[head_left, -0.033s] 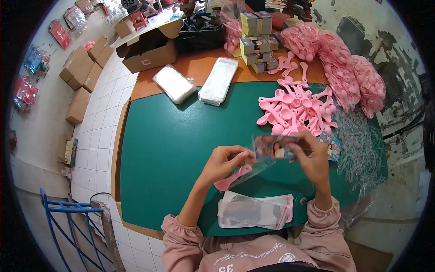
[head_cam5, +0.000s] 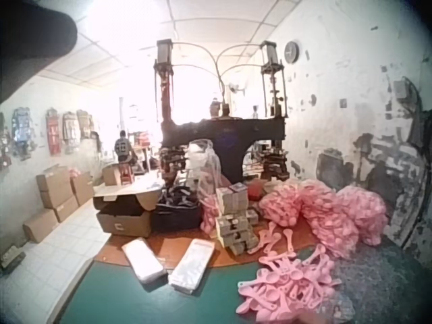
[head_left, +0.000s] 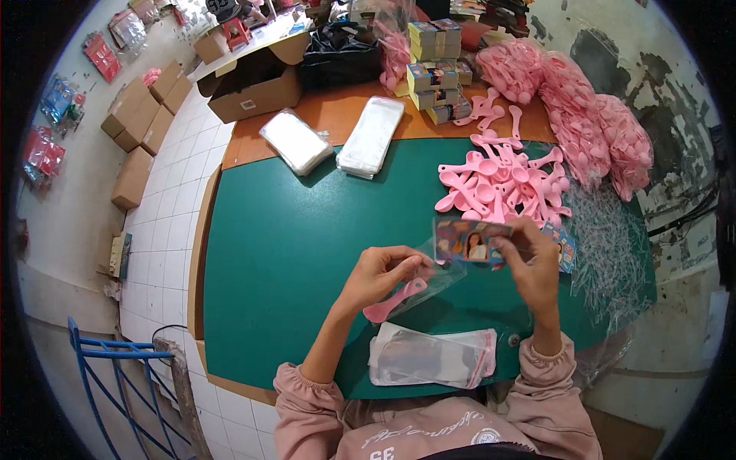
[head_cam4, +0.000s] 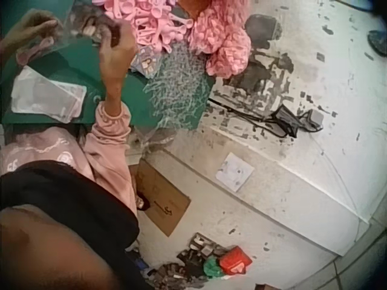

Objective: The person repeatedly picks up pink plastic spoons and small yellow cards, places them into clear plastic bags, and sets the sealed packages aside on the table. The process is repeated continuously throughout the clip.

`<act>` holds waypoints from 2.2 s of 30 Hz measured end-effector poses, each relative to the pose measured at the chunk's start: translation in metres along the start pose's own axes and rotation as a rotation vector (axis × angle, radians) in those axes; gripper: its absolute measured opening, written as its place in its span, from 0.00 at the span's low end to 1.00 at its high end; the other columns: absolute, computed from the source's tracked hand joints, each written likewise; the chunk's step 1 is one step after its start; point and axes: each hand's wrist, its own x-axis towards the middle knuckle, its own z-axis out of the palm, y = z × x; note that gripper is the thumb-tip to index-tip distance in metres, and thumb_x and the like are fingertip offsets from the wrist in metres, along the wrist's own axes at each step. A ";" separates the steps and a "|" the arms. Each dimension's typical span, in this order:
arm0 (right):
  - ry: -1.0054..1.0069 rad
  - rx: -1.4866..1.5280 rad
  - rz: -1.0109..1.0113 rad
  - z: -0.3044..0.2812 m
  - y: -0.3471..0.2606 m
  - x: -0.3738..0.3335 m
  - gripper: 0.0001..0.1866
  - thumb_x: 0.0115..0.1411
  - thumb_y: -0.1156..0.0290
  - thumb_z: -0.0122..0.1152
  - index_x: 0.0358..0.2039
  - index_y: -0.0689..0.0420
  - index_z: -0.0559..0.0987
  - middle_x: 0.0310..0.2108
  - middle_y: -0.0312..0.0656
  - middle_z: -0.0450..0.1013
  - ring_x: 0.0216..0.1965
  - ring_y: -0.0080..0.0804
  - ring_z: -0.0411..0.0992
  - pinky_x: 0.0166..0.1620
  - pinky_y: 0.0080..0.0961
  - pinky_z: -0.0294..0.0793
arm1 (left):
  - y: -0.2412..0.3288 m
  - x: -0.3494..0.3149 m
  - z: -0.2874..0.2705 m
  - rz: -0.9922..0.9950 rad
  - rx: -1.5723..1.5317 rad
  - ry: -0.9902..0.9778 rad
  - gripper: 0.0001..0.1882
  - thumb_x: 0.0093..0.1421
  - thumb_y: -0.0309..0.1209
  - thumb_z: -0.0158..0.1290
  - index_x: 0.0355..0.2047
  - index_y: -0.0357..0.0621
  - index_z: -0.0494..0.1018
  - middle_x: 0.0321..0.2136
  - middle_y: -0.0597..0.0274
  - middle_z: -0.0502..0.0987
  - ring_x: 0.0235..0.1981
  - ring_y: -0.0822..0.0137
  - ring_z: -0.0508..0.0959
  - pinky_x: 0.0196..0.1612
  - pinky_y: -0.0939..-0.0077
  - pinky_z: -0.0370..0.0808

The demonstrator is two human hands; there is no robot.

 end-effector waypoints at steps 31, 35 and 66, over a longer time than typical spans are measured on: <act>-0.477 -0.367 -0.340 0.030 0.009 0.009 0.10 0.44 0.76 0.61 0.27 0.62 0.71 0.19 0.42 0.67 0.21 0.27 0.67 0.27 0.22 0.66 | 0.018 -0.010 0.013 0.085 0.397 -0.013 0.26 0.53 0.36 0.55 0.50 0.44 0.61 0.23 0.58 0.78 0.26 0.70 0.78 0.29 0.78 0.72; -0.559 -0.021 -0.050 0.026 0.025 0.013 0.08 0.43 0.77 0.62 0.25 0.62 0.73 0.21 0.38 0.69 0.22 0.23 0.67 0.28 0.20 0.67 | 0.022 -0.019 -0.006 0.030 0.491 -0.008 0.26 0.52 0.39 0.56 0.48 0.45 0.61 0.25 0.54 0.78 0.28 0.60 0.78 0.32 0.71 0.72; -0.634 -0.503 -0.671 0.096 0.024 -0.013 0.11 0.45 0.70 0.58 0.28 0.59 0.70 0.31 0.43 0.63 0.36 0.39 0.63 0.38 0.32 0.63 | -0.027 -0.071 0.006 -0.263 -0.447 0.207 0.34 0.62 0.26 0.36 0.61 0.51 0.30 0.39 0.49 0.71 0.37 0.61 0.75 0.41 0.67 0.75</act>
